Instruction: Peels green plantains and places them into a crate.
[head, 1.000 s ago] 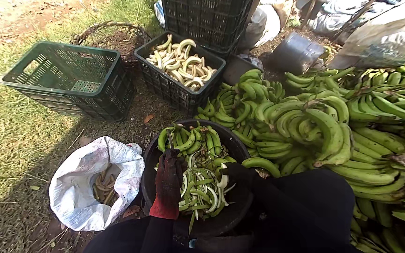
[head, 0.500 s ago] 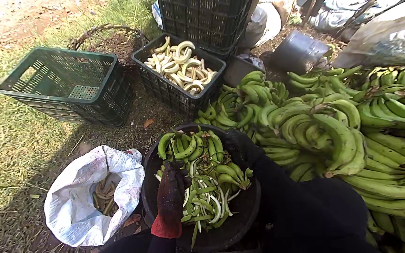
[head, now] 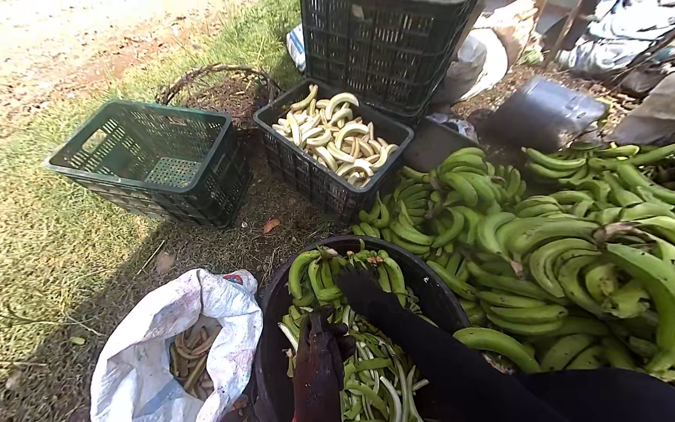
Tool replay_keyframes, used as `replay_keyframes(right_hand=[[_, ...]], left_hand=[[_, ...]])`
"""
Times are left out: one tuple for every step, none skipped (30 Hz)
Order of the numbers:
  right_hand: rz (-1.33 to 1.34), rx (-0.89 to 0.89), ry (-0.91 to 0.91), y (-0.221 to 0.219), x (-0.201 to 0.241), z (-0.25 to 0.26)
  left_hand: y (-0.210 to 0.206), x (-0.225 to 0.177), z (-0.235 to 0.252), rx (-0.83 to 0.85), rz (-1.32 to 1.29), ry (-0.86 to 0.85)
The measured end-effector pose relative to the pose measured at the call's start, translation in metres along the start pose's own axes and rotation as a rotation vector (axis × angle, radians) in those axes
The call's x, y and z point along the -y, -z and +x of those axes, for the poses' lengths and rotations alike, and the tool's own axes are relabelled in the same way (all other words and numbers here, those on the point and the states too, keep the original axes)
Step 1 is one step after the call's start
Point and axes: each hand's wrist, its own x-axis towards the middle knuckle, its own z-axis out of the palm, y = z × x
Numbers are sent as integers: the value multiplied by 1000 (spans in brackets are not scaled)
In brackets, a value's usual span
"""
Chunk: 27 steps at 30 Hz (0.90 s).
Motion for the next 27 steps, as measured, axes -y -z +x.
replay_keyframes(right_hand=[[-59, 47, -4, -2, 2, 9], [-95, 44, 0, -7, 1, 18], [-102, 32, 3, -11, 0, 24], [-90, 20, 4, -14, -3, 27], [-72, 15, 5, -15, -6, 28], [-61, 20, 11, -14, -9, 27], [-56, 30, 18, -12, -12, 23], [-42, 37, 20, -8, -14, 15], [-25, 32, 16, -3, -14, 3], [-2, 7, 3, 5, -14, -10], [39, -38, -29, 11, -14, -25], [98, -92, -87, 17, -14, -39], [177, -149, -163, 24, -13, -56], [274, -202, -242, 31, -11, -73], [382, -243, -307, 37, -7, -91], [500, -281, -351, 40, -1, -108], [622, -320, -375, 40, 9, -124], [737, -376, -378, 36, 22, -139], [823, -438, -372, 31, 37, -150], [893, -499, -360, 24, 54, -160], [950, -544, -345, 17, 70, -168], [1007, -586, -316, 10, 85, -175], [1060, -632, -272, 0, 97, -179], [1115, -659, -211, -11, 105, -182], [1171, -660, -147, -21, 110, -185], [1220, -643, -102, -27, 111, -188], [1274, -601, -83, -29, 111, -194]], left_hand=[[-1, 1, 0, 30, 13, -8], [-3, 2, -1, 46, 25, -11], [-4, 2, -1, 50, 43, -4], [-5, 2, -2, 42, 71, 13], [-5, 4, -2, 43, 89, 24], [-4, 8, -2, 43, 93, 28], [-3, 12, -1, 33, 65, 33], [-4, 17, -1, 11, 15, 43], [-4, 23, -1, -8, -44, 53], [-4, 30, 1, -18, -89, 66], [-4, 37, 4, -35, -106, 91], [-4, 47, 6, -56, -108, 120], [-5, 57, 8, -81, -113, 139], [-8, 65, 9, -116, -118, 158], [-12, 72, 9, -145, -126, 182], [-16, 77, 7, -147, -150, 217], [-18, 82, 4, -119, -186, 240], [-22, 87, 2, -101, -214, 237], [-27, 90, -1, -110, -227, 208], [-31, 91, -5, -124, -220, 158], [-30, 91, -9, -129, -200, 90], [-26, 87, -14, -104, -186, 32], [-20, 82, -20, -81, -173, -18], [-16, 79, -24, -76, -173, -48], [-14, 77, -25, -88, -175, -61], [-11, 77, -25, -93, -156, -64], [-9, 78, -22, -102, -112, -68]])
